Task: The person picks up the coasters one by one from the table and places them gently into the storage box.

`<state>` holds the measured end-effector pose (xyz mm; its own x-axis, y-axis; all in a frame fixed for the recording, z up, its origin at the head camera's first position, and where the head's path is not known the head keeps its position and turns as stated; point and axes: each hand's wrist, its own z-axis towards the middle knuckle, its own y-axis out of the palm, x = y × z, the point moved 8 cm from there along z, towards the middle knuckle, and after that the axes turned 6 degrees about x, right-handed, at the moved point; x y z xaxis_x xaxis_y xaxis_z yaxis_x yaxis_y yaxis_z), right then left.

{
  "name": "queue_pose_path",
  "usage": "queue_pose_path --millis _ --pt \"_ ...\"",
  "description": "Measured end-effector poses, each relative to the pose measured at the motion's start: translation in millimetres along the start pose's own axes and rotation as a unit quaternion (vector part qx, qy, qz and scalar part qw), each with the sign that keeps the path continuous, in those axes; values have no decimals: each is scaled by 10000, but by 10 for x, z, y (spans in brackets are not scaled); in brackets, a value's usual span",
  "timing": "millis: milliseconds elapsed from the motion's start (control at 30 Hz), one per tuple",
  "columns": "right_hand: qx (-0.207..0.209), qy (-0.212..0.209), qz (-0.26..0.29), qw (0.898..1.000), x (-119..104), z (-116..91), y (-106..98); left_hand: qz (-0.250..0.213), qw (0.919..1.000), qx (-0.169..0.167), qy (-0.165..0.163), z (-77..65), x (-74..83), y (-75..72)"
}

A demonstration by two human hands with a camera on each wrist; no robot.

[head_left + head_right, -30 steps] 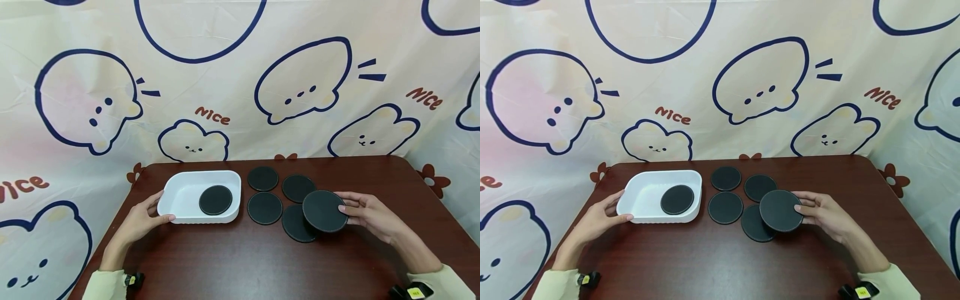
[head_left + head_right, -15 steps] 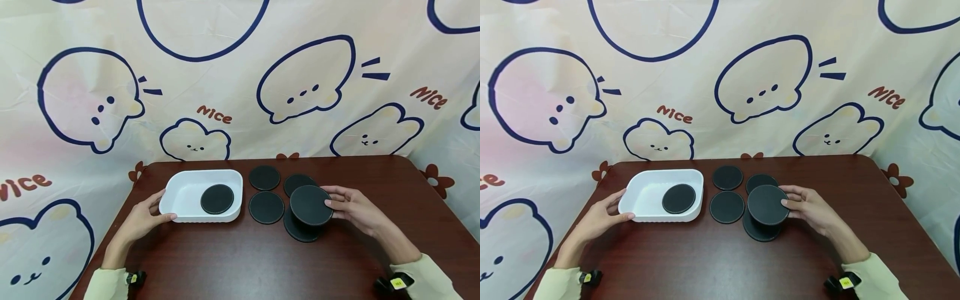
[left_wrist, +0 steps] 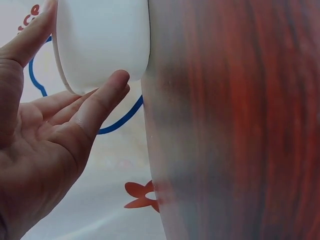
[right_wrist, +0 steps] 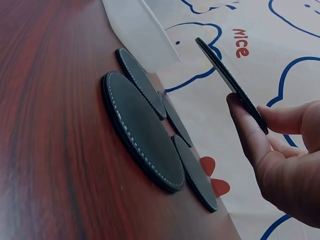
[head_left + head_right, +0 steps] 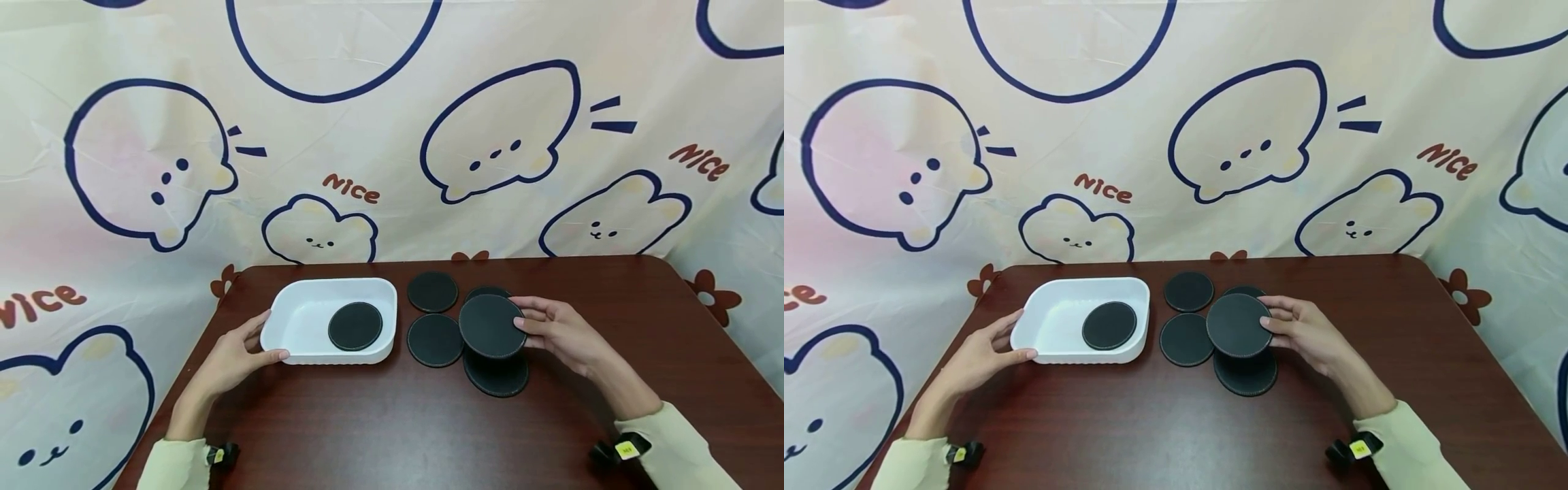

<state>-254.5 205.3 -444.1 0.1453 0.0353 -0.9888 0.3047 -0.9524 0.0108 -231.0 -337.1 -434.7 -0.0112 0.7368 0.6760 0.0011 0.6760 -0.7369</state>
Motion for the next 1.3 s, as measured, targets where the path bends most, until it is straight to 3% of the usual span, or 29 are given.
queue_pose_path --millis 600,1300 --pt "44 29 -142 9999 -115 198 225 -61 10000 -19 69 67 69 -46" --pt "-250 107 210 9994 -181 467 755 -75 10000 -42 42 2 10 -15"
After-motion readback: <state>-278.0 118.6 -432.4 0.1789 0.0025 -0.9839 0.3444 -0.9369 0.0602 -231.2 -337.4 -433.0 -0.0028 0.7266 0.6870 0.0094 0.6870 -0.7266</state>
